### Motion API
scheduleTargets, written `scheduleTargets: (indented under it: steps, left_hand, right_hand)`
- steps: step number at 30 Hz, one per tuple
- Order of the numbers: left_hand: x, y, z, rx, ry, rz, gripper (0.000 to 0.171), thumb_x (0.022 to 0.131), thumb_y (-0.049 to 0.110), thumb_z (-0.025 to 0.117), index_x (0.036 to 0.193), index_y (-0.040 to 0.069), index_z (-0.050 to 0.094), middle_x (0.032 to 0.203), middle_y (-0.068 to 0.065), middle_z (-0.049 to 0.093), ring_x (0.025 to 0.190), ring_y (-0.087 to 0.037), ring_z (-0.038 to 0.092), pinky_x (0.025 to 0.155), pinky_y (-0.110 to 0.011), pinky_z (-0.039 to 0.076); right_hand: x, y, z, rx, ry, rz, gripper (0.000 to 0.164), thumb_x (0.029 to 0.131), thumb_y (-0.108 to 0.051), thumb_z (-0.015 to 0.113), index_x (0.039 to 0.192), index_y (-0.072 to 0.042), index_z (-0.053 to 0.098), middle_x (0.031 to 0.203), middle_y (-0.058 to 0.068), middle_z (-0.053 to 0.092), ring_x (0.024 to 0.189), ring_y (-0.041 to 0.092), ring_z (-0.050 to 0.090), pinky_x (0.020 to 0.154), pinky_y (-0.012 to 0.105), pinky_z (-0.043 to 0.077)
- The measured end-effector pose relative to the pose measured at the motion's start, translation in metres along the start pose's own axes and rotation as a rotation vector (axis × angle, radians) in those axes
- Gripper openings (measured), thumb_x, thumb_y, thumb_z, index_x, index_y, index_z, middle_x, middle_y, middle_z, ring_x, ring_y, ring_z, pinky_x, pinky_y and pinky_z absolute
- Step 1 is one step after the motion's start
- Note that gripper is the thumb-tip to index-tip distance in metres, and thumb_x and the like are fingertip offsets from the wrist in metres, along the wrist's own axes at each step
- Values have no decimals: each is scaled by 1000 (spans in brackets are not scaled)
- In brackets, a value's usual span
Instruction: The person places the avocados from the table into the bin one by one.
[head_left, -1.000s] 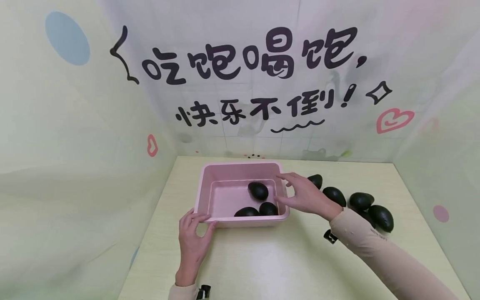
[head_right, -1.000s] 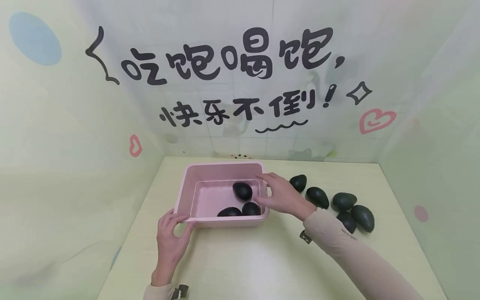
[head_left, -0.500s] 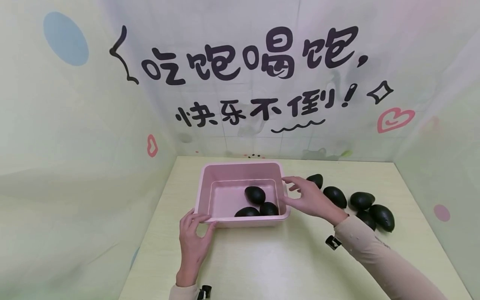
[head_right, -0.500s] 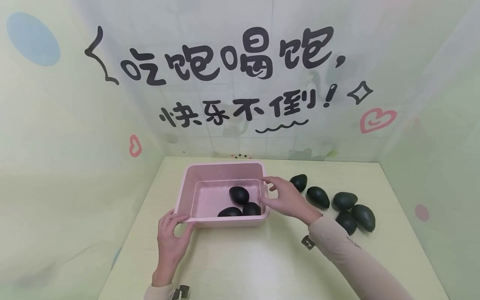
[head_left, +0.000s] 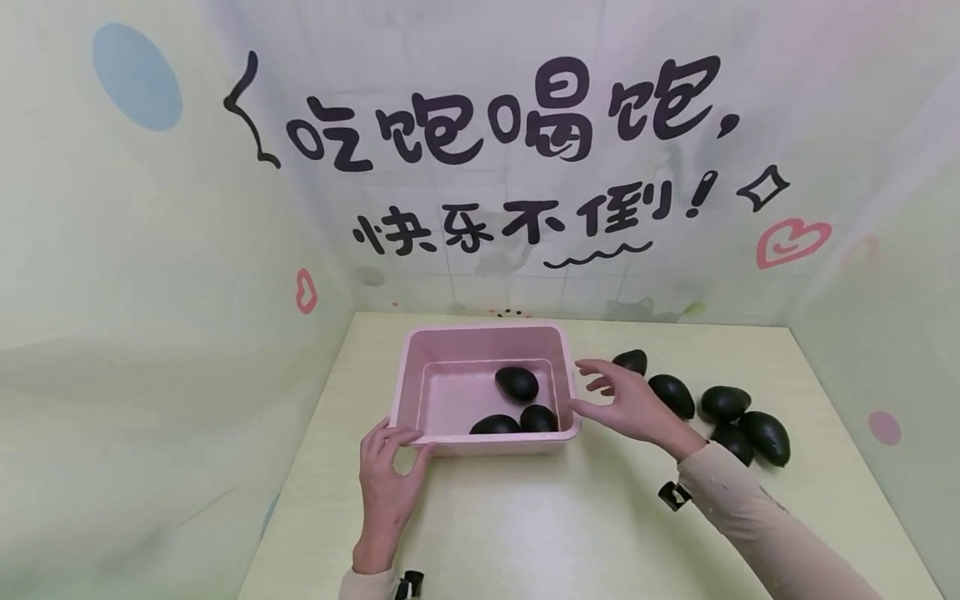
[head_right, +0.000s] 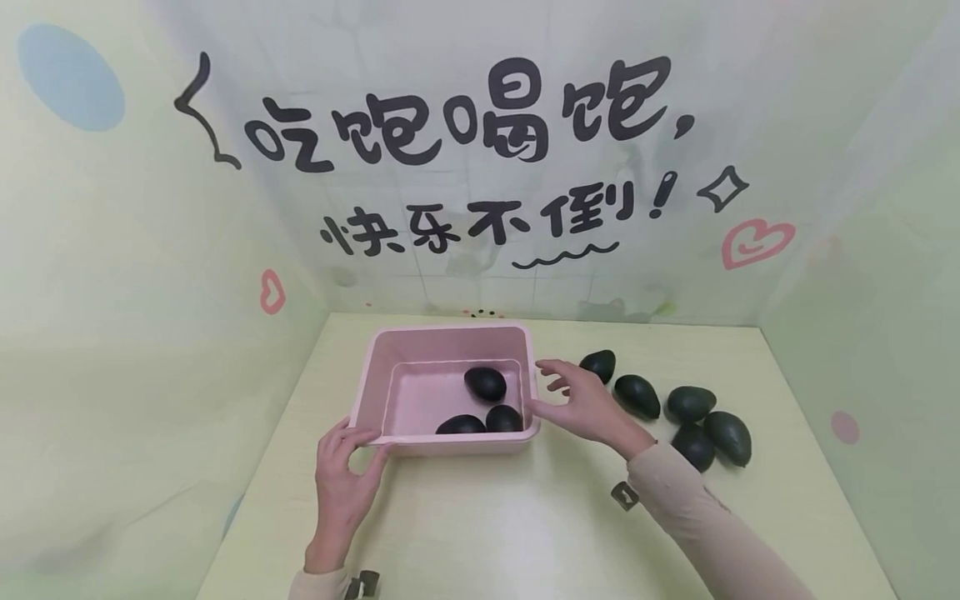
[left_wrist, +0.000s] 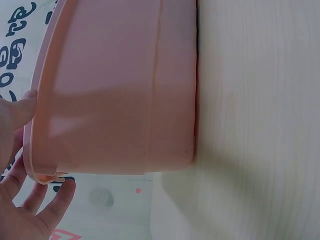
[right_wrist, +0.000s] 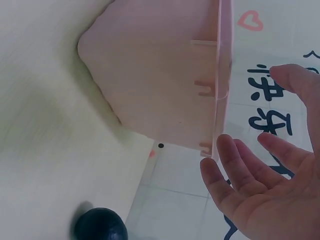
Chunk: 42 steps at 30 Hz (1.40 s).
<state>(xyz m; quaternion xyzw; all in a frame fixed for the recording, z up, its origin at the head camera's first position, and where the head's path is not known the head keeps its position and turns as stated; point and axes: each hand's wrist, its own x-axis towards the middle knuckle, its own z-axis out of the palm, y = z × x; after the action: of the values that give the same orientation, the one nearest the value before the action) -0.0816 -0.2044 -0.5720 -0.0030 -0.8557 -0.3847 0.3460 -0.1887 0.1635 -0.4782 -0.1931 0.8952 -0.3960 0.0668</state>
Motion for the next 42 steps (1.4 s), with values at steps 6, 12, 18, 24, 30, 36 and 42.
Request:
scheduleTargets:
  steps: [6, 12, 18, 24, 30, 36, 42]
  left_hand:
    - [0, 0, 0, 5, 2, 4, 28, 75, 6, 95, 98, 3, 78, 106, -16, 71, 131, -51, 56, 107, -72, 49]
    - [0, 0, 0, 2, 3, 3, 28, 75, 6, 94, 98, 3, 78, 106, -16, 70, 131, -51, 56, 107, -73, 49]
    - [0, 0, 1, -3, 10, 10, 29, 75, 5, 94, 98, 2, 77, 105, -16, 71, 131, -52, 56, 107, -72, 48]
    - [-1, 1, 0, -3, 6, 7, 29, 75, 4, 94, 98, 2, 77, 107, -15, 71, 131, -51, 56, 109, -72, 47]
    - [-1, 1, 0, -7, 11, 8, 29, 74, 2, 94, 97, 2, 77, 106, -15, 72, 131, -51, 56, 109, -71, 47]
    - [-1, 2, 0, -9, 10, 4, 29, 74, 2, 94, 97, 2, 77, 106, -15, 72, 131, -51, 56, 109, -71, 47]
    - [-1, 3, -1, -7, 8, 4, 28, 74, 2, 94, 98, 2, 77, 106, -16, 71, 131, -51, 56, 108, -71, 47]
  right_hand:
    - [-4, 12, 1, -2, 33, 7, 62, 97, -38, 79, 149, -11, 59, 149, 16, 64, 118, 31, 73, 102, 53, 62]
    - [-7, 20, 4, 20, 52, 35, 60, 98, -37, 78, 148, -10, 60, 146, 17, 65, 118, 32, 73, 104, 56, 61]
    - [-9, 24, 6, 44, 58, 65, 61, 99, -39, 77, 149, -9, 59, 144, 17, 66, 119, 34, 72, 104, 58, 61]
    - [-12, 28, 10, 58, 65, 83, 59, 100, -38, 76, 148, -8, 59, 142, 18, 67, 119, 34, 72, 104, 57, 61]
    - [-14, 33, 13, 61, 80, 87, 58, 100, -34, 76, 147, -6, 60, 142, 20, 67, 119, 34, 73, 104, 55, 61]
    - [-15, 38, 16, 55, 84, 95, 57, 99, -32, 77, 146, -4, 60, 142, 22, 67, 118, 36, 72, 106, 58, 60]
    - [-16, 42, 16, 34, 90, 102, 58, 99, -30, 76, 146, -2, 59, 142, 24, 66, 118, 37, 72, 107, 60, 59]
